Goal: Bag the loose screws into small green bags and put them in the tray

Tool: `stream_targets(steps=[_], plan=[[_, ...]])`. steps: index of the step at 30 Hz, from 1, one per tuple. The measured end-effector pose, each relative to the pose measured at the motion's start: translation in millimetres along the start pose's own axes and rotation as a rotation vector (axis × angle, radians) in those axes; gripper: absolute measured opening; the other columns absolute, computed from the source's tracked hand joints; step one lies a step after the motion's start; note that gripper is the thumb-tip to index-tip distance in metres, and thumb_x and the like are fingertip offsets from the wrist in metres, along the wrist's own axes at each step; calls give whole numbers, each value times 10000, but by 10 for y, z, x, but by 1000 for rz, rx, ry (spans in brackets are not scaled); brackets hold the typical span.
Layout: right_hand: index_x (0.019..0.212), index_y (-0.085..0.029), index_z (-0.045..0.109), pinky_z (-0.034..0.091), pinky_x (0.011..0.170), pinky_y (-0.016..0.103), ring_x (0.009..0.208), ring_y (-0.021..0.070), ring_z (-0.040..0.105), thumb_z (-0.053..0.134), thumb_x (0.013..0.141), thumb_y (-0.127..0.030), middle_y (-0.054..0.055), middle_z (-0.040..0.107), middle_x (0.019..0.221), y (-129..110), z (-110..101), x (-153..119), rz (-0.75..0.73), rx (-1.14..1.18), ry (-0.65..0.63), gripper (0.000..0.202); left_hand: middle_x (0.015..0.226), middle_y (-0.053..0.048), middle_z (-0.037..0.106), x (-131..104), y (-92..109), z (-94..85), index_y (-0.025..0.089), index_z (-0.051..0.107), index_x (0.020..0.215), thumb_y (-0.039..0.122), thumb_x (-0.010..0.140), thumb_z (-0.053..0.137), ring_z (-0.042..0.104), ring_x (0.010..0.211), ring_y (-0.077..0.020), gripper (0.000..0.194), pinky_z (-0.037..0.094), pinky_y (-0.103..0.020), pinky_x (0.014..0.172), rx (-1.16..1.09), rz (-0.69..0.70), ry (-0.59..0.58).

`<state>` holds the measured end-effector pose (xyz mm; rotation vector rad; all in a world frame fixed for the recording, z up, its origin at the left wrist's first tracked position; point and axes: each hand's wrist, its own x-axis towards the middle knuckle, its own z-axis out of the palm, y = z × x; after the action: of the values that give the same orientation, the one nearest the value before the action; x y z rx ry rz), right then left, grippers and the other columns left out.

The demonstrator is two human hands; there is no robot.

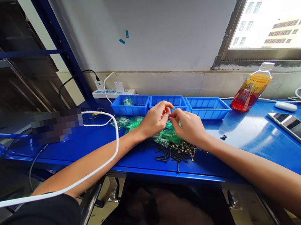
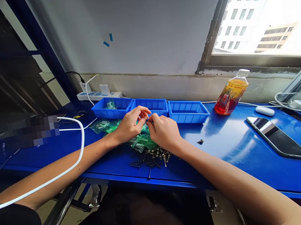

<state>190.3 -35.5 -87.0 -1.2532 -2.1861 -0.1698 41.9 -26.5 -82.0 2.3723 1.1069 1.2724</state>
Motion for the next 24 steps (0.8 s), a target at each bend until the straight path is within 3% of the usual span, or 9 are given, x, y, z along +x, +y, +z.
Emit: stream_targets(steps=[12,24], plan=[[834,-197,523,340,553,268,632,187,611,418,844,-235,47,665,711,18,21,6,3,59,-2,112,911,-34,612,-3,-15,-1,168,515,935,113,870,412,575,801,-127,134,484,-282,731,25,79,23],[823,-213,544,353,565,269,600,174,594,513,794,-275,1,636,616,25,13,4,-4,68,70,75,835,-22,609,5,12,23,169,508,897,104,834,434,585,772,-122,116,492,-264,698,-73,-49,62]])
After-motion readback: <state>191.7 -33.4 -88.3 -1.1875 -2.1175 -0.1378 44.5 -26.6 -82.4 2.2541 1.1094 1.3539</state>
